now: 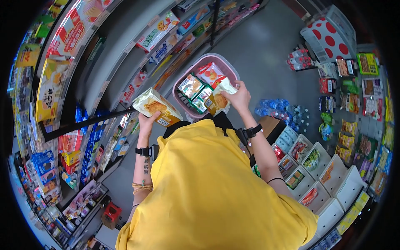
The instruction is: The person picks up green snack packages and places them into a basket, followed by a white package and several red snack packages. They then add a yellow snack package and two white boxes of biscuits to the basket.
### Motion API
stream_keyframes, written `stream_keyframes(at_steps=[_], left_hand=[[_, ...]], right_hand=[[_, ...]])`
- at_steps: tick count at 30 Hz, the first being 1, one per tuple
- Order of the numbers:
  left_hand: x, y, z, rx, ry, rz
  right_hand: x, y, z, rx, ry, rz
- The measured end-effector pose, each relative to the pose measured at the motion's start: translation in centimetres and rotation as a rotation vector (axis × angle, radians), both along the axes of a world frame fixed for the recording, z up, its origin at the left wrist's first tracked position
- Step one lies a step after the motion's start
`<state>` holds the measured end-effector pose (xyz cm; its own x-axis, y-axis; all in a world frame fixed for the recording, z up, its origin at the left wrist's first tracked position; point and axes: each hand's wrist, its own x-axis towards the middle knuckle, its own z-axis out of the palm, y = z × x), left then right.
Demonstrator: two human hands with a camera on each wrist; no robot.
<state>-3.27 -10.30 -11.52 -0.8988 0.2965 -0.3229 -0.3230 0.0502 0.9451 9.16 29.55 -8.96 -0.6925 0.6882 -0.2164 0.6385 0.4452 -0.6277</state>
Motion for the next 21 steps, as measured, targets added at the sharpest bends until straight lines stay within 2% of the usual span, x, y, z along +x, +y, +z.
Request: stream_keyframes(at_steps=[3,7,10,11,14,16,17,21], left_hand=[[0.2,-1.6,0.5,0.009,-0.015,0.061],[0.3,-2.5,2.0,0.005,-0.001,0.120],[0.0,-2.8,2.9,0.016,0.004,0.101],[-0.2,-3.0,3.2,0.015,0.004,0.096],[-0.6,-2.9,4.6,-0.034,0.031,0.085],[-0.8,-2.8,5.1,-0.041,0.034,0.091],[-0.9,-2.8,5.3,-0.003,0.026,0.079],[-1.5,-2.7,6.9,0.034,-0.002,0.043]], right_hand=[[-0.9,0.3,-2.6,0.014,-0.046,-0.085],[-2.0,1.3,-7.6,-0.093,-0.046,-0.255],[-2.6,1.1,-10.5,-0.425,0.243,-0.343],[-2.7,0.8,-10.8,-0.432,0.276,-0.366],[-3.3,-0.3,-12.4,-0.493,0.240,-0.375],[-3.0,0.3,-18.3,-0.706,0.305,-0.387],[-2.8,-0.4,-18.8,-0.855,0.349,-0.452],[-2.0,-0.8,-23.8,-0.975,0.333,-0.456]])
